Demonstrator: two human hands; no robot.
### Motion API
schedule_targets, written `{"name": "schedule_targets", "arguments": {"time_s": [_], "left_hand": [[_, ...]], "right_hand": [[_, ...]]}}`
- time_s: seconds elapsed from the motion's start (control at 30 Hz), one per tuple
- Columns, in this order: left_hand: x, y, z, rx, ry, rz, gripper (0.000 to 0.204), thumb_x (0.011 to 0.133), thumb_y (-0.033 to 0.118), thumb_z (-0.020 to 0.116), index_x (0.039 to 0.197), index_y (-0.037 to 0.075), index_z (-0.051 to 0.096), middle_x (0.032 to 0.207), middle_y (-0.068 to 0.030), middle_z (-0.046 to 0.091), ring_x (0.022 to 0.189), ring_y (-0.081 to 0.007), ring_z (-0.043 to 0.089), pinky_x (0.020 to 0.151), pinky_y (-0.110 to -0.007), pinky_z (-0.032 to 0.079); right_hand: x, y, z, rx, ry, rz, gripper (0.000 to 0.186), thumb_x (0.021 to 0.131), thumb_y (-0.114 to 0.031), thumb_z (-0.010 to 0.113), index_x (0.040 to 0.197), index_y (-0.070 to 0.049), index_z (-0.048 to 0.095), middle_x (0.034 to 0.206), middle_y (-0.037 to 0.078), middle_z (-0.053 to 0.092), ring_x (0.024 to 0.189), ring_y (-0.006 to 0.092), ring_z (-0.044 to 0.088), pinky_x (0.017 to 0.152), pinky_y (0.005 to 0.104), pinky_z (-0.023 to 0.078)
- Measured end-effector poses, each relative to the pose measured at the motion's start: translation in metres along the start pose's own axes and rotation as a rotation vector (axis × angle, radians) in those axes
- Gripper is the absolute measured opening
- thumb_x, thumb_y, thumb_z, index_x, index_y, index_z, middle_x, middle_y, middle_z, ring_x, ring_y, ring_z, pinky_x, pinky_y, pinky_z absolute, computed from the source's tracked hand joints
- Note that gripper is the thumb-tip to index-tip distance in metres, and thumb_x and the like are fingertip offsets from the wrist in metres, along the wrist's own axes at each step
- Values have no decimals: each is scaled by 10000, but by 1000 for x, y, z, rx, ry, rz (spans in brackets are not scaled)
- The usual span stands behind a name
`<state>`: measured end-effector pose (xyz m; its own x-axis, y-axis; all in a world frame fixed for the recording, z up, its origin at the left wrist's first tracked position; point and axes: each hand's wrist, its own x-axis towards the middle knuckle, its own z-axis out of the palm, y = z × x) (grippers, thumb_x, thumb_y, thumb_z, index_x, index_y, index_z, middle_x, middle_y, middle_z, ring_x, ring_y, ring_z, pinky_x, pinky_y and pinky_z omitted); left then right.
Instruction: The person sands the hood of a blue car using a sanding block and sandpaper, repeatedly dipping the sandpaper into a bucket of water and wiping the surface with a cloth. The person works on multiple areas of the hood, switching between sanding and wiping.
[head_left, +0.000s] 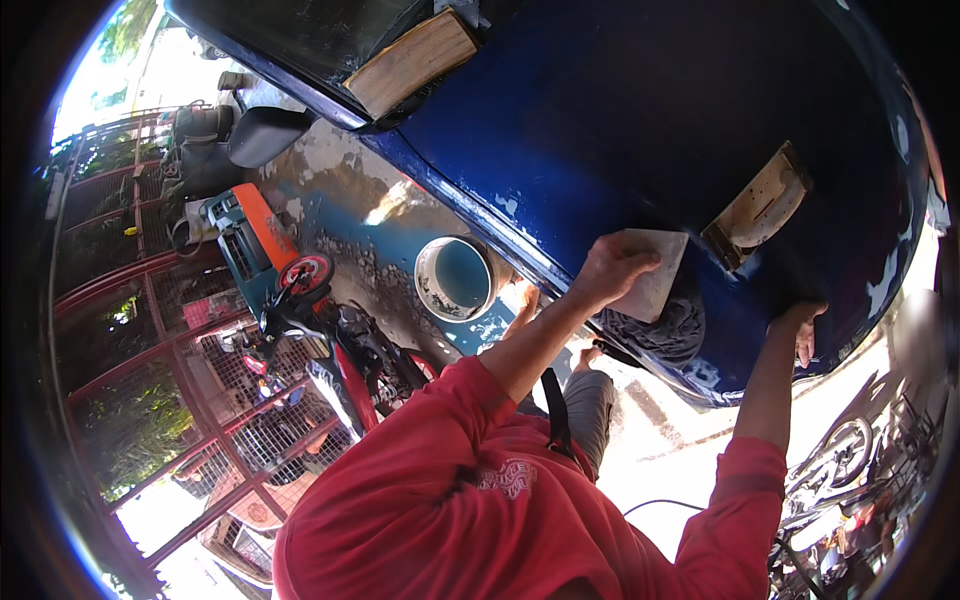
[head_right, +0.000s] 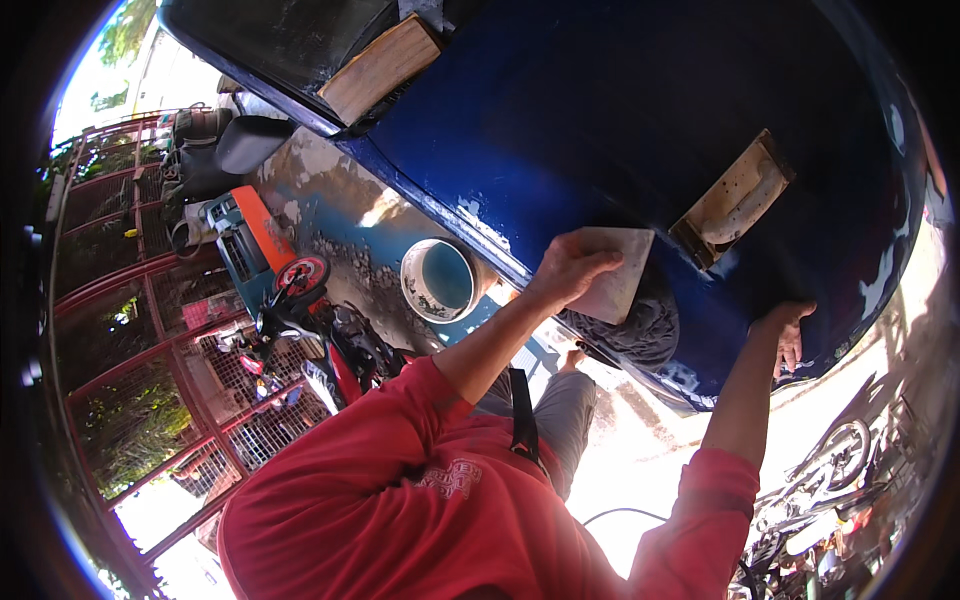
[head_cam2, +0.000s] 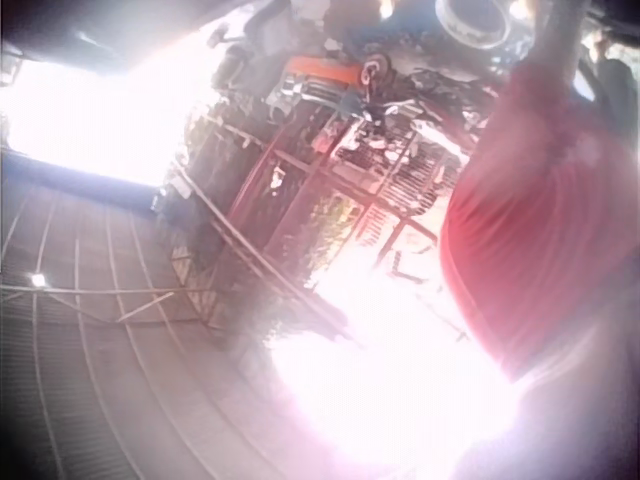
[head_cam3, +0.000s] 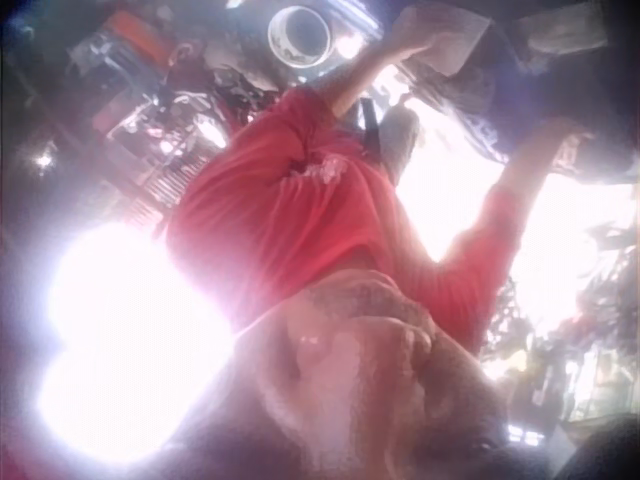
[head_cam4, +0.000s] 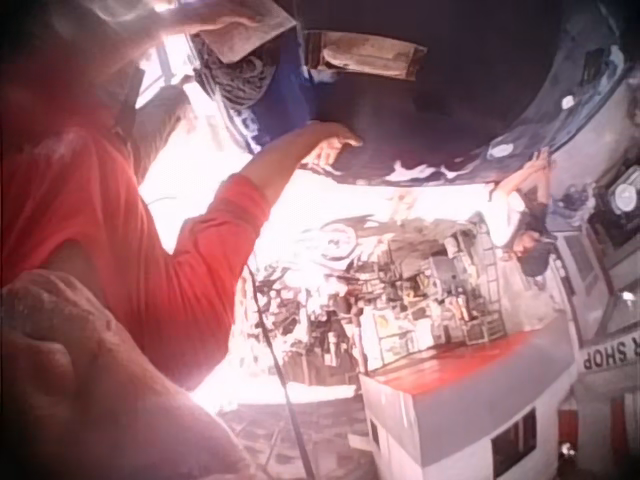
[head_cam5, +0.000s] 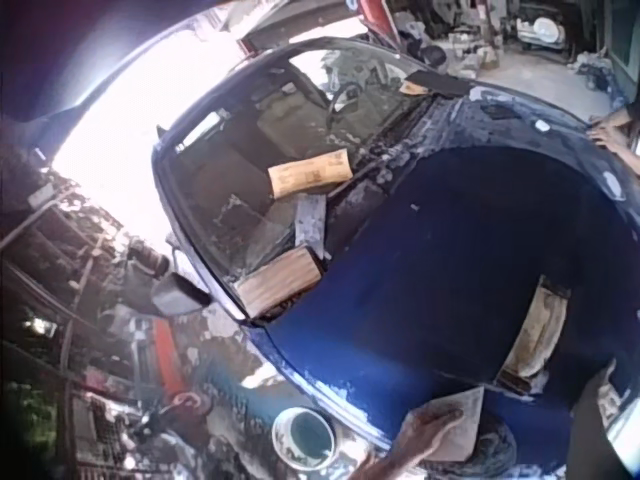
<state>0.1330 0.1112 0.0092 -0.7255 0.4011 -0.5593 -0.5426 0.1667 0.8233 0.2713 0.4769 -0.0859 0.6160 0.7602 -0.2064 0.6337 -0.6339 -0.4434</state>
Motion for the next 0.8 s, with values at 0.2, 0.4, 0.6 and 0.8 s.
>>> {"name": "schedule_targets", "arguments": {"time_s": [0.2,0.4,0.6,0.8], "left_hand": [[-55,5,-76,-719,211,-63,353,863,34,798,1195,7,683,1076,-138,757,908,-281,784,856,-494,674],[-91,-6,-147,-730,187,-108,432,941,151,715,1341,18,620,1247,-147,713,1134,-340,725,996,-524,611],[-62,-6,-142,-807,6,-166,441,992,158,690,1396,17,582,1299,-157,688,1199,-344,694,1036,-510,580],[-14,33,-151,-635,162,-22,350,1008,116,676,1333,-2,624,1255,-155,704,1153,-297,711,997,-429,595]], "right_hand": [[11,3,5,41,-66,-13,1047,939,-679,662,1619,46,333,1667,262,360,1517,438,368,1217,577,336],[-26,60,-71,473,-331,-312,944,961,-589,739,1603,22,413,1635,240,465,1489,386,475,1197,537,412],[-218,168,-169,613,-1211,-515,346,1080,-325,662,1233,-21,722,995,129,763,723,161,738,502,257,540],[-404,135,-115,417,-1543,-85,589,981,-559,744,1092,17,688,809,97,679,541,135,609,447,280,433]]}}
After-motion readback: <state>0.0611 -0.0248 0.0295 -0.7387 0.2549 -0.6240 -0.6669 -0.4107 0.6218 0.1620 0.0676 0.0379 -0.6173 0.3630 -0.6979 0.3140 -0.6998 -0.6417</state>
